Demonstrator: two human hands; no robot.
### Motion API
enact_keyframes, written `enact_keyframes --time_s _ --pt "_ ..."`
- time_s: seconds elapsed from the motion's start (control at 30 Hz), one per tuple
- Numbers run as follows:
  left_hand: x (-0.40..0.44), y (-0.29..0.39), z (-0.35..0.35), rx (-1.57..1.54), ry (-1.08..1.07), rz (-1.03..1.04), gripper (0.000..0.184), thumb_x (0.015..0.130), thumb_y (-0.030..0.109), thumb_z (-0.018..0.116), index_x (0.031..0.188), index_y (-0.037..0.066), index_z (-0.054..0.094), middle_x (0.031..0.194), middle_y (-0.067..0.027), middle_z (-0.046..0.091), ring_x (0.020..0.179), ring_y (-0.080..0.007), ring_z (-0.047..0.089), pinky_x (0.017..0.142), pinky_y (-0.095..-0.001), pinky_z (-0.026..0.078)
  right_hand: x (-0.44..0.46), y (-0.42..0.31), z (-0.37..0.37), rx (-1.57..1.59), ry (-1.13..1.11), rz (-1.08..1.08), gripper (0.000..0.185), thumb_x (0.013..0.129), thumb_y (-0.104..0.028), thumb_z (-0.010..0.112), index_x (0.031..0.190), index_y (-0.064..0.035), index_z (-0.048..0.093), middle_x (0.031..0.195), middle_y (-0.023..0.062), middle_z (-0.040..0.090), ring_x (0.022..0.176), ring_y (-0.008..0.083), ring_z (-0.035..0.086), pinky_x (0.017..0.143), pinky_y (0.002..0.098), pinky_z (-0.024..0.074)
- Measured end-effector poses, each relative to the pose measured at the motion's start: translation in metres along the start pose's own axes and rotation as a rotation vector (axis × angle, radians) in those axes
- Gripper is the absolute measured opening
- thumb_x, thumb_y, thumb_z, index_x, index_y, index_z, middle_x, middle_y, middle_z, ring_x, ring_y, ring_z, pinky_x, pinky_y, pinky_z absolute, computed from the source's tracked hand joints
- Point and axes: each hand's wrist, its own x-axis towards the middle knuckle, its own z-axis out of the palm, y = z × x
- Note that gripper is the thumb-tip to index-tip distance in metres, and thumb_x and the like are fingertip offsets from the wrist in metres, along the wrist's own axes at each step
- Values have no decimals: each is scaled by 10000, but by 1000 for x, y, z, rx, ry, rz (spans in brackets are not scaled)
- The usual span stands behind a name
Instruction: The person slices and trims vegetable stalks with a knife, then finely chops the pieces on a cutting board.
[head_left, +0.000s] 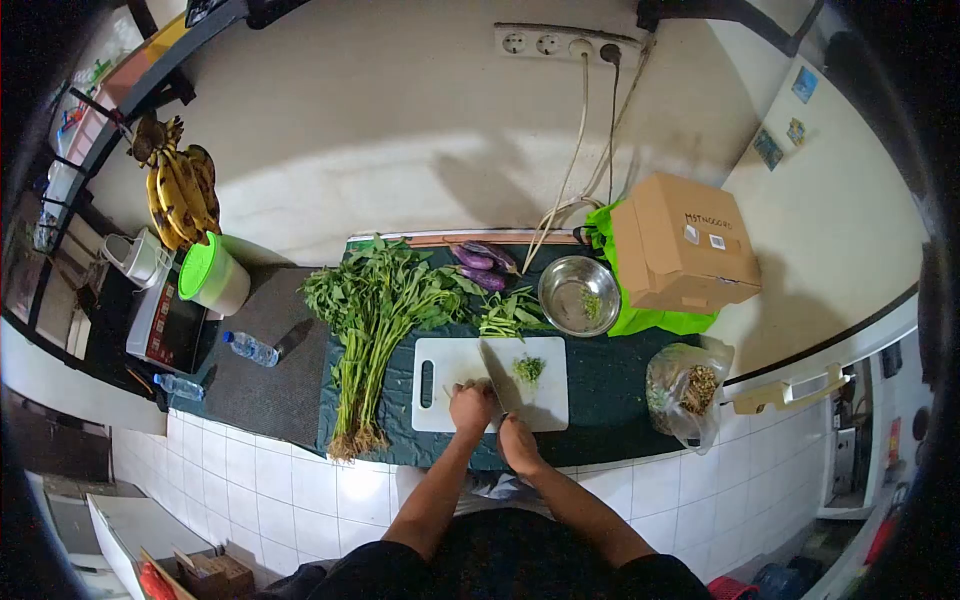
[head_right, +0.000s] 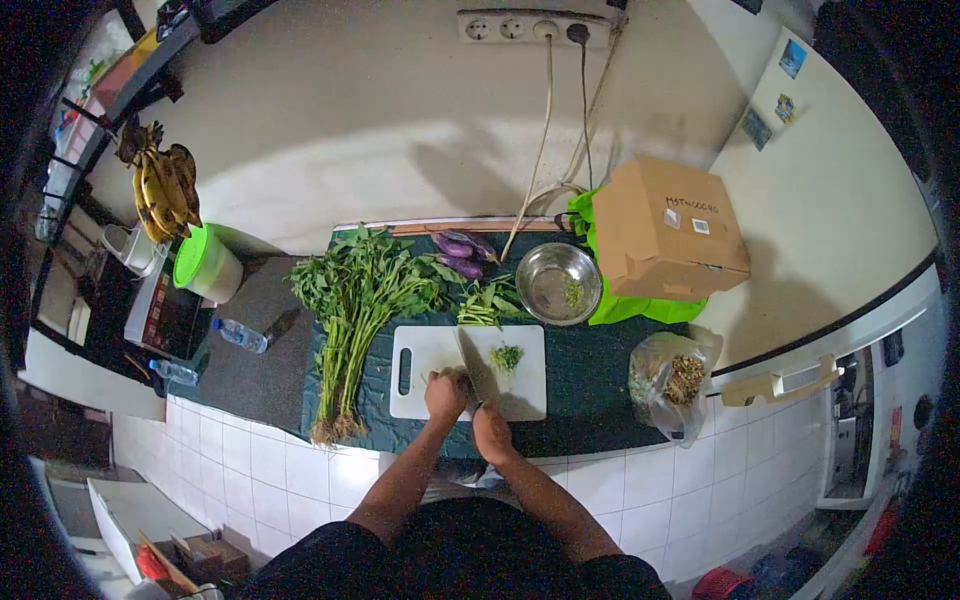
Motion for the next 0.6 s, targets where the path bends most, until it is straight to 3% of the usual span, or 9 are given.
enact_keyframes --time_s 0.23,0.3,0.53,0.6 --pt "2 -5 3 33 -33 52 168 797 193 603 896 158 734 874 -106 685 851 -364 611 767 -448 526 10 -14 -9 -33 103 -16 212 899 -65 448 941 89 587 873 330 644 868 473 650 747 523 528" --pt "1 -5 7 35 -74 -19 210 809 212 607 982 166 716 931 -110 690 900 -386 602 773 -475 526 6 -13 -13 -57 -36 24 241 929 -82 435 1060 64 575 934 296 638 916 455 647 767 519 528" --pt "3 1 5 39 -54 -54 190 777 214 616 907 152 740 900 -112 697 884 -375 615 767 -453 529 9 2 -9 -87 -73 -157 240 917 -81 447 984 96 594 927 318 652 894 467 650 779 533 519" --pt "3 1 3 59 -82 -87 186 775 233 626 895 157 747 902 -110 700 884 -371 620 767 -455 531 16 -13 -15 -20 4 51 233 911 -70 455 980 101 598 916 320 657 887 462 655 778 535 521"
